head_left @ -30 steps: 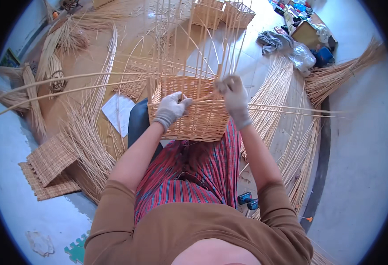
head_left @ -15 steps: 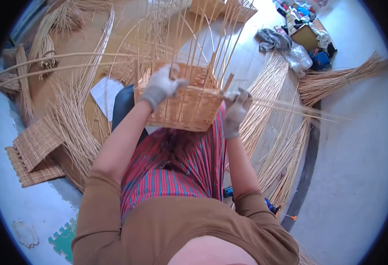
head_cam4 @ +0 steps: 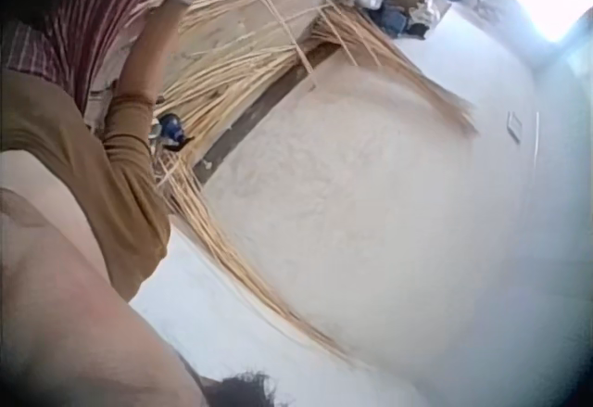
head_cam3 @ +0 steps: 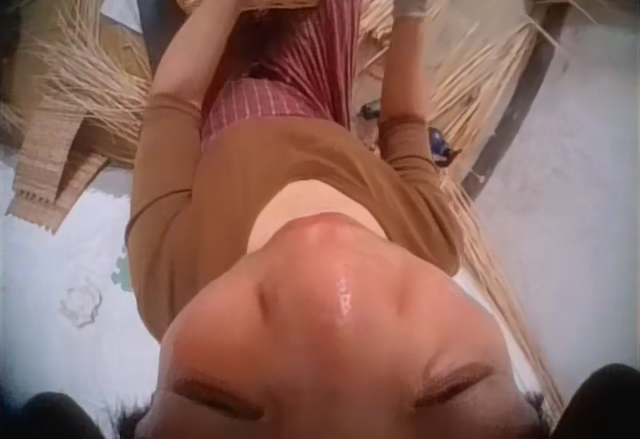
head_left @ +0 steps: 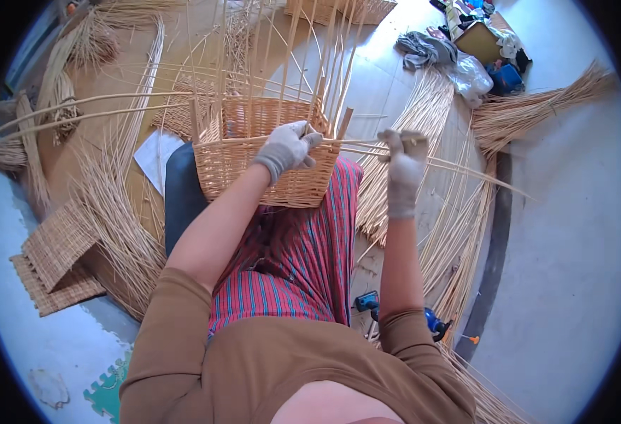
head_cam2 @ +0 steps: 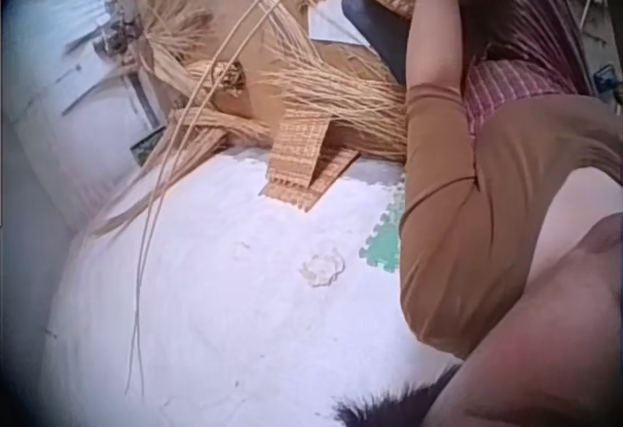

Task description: Weaving a rectangular wicker basket using long thin reeds.

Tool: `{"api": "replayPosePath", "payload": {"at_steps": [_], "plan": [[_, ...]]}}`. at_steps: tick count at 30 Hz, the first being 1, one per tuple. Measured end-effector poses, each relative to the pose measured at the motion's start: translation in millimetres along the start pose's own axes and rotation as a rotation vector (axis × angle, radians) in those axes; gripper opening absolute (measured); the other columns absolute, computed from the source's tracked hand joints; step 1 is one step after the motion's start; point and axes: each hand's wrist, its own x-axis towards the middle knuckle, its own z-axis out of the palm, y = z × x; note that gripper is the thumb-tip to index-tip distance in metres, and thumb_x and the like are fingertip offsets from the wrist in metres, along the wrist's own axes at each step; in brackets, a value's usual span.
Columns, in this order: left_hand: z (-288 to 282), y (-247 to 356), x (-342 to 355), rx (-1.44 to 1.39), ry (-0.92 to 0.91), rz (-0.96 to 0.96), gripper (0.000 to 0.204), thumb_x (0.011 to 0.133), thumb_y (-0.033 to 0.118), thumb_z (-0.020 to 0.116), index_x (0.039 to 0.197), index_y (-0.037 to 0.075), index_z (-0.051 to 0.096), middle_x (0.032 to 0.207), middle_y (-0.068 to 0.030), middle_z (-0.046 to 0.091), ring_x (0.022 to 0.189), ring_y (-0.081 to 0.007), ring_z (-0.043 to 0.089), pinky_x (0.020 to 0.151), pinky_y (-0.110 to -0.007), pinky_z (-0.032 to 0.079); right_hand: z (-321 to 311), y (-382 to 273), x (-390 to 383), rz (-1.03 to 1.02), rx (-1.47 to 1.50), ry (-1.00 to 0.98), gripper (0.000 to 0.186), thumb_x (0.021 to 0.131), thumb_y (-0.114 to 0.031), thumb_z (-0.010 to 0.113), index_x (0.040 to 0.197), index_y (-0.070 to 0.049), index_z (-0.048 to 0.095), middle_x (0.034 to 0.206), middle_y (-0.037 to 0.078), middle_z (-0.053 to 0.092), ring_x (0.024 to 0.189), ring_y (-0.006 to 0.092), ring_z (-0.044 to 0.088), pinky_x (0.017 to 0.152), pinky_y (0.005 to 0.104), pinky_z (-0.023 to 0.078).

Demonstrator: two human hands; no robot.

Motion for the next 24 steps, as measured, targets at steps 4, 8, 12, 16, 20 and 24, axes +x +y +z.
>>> {"api": "replayPosePath", "payload": {"at_steps": [4, 8, 12, 16, 20, 24], "plan": [[21, -10, -11, 0.166, 0.307, 0.213, 0.032, 0.098, 0.035, 0.062, 0.090, 0.004, 0.063, 0.070, -0.0109, 0.068, 0.058, -0.0178, 0.071, 0.058, -0.031, 0.053, 85, -16, 61, -0.582, -0.150, -0.346, 0.020, 0.089, 0.001, 0.063, 0.108, -0.001, 0.063, 0.103, 0.010, 0.070, 0.098, 0.0196, 0.068, 0.089, 0.0278, 0.050], [36, 7, 1, 0.110, 0.246, 0.174, 0.032, 0.098, 0.035, 0.062, 0.091, 0.004, 0.064, 0.068, -0.0087, 0.066, 0.058, -0.0167, 0.071, 0.057, -0.031, 0.052, 53, 9, 182, -0.433, 0.132, -0.481, 0.024, 0.092, -0.008, 0.061, 0.115, -0.008, 0.060, 0.095, 0.004, 0.072, 0.079, 0.0141, 0.065, 0.093, 0.0338, 0.050], [7, -25, -10, -0.162, 0.272, 0.259, 0.023, 0.098, 0.027, 0.064, 0.103, 0.004, 0.063, 0.080, -0.0096, 0.065, 0.059, -0.0154, 0.068, 0.051, -0.030, 0.050, 37, 4, 63, -0.203, 0.189, 0.110, 0.036, 0.091, 0.008, 0.039, 0.121, -0.012, 0.045, 0.070, 0.002, 0.049, 0.064, 0.0144, 0.054, 0.069, 0.0386, 0.057], [26, 34, -43, 0.842, 0.703, 1.089, 0.066, 0.085, 0.020, 0.072, 0.144, 0.008, 0.044, 0.117, -0.0115, 0.064, 0.115, -0.0300, 0.058, 0.098, -0.045, 0.044, -21, 38, 65, -0.222, 0.132, 0.176, 0.018, 0.103, -0.007, 0.038, 0.120, -0.011, 0.043, 0.070, 0.001, 0.047, 0.063, 0.0134, 0.053, 0.068, 0.0366, 0.057], [39, -2, -12, 0.977, 0.412, 0.698, 0.102, 0.082, 0.038, 0.075, 0.158, 0.007, 0.014, 0.106, -0.0141, 0.066, 0.096, -0.0318, 0.063, 0.092, -0.045, 0.045, -7, 25, 65, -0.054, -0.031, 0.180, 0.013, 0.101, -0.012, 0.047, 0.112, -0.006, 0.050, 0.071, 0.010, 0.062, 0.066, 0.0233, 0.064, 0.065, 0.0378, 0.055], [28, 2, -6, 0.973, 0.482, 0.617, 0.101, 0.078, 0.044, 0.077, 0.155, 0.006, 0.025, 0.094, -0.0167, 0.071, 0.088, -0.0329, 0.067, 0.082, -0.046, 0.049, 18, 1, -22, -0.755, -0.692, 0.099, 0.015, 0.088, -0.007, 0.062, 0.101, -0.007, 0.069, 0.086, 0.018, 0.067, 0.081, 0.0351, 0.067, 0.074, 0.0421, 0.053]]}}
